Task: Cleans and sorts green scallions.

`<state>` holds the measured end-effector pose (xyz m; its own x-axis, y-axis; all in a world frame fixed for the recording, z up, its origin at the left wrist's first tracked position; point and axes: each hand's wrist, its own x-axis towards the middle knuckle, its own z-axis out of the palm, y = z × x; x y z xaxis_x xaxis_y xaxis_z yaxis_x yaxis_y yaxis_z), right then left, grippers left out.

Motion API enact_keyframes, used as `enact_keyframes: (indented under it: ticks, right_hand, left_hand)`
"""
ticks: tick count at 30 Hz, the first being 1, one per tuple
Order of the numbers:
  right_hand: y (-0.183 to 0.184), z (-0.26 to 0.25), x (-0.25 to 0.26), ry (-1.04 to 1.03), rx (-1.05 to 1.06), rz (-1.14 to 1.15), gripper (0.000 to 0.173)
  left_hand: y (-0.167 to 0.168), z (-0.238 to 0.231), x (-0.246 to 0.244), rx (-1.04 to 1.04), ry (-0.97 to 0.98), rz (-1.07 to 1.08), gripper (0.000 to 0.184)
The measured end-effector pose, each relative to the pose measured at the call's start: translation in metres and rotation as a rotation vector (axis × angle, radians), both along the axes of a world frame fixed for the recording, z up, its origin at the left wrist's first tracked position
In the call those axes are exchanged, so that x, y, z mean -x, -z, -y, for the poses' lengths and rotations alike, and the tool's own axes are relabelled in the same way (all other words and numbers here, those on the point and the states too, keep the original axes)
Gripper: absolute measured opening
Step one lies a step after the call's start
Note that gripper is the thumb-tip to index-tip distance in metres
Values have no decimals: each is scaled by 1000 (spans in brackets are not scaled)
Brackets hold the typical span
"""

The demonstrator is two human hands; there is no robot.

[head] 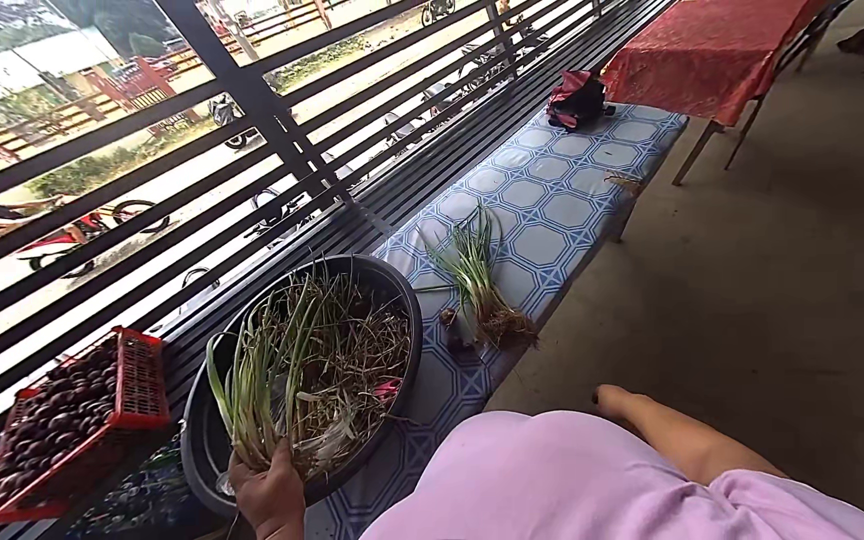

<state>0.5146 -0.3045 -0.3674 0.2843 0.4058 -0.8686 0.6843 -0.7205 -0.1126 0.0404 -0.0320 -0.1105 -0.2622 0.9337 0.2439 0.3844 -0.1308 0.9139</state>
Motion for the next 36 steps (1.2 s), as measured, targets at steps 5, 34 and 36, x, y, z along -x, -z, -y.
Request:
enact_keyframes:
  ticks: [5, 34, 36]
  right_hand:
    - [1, 6, -5, -31, 64, 15, 43]
    - [-4, 21, 23, 58, -6, -1, 43]
    - [5, 16, 25, 42, -22, 6, 42]
  left_hand:
    - [2, 0, 2, -1, -13, -2, 67]
    - [4, -4, 6, 9, 48, 12, 66]
    - [3, -2, 5, 11, 50, 20, 66]
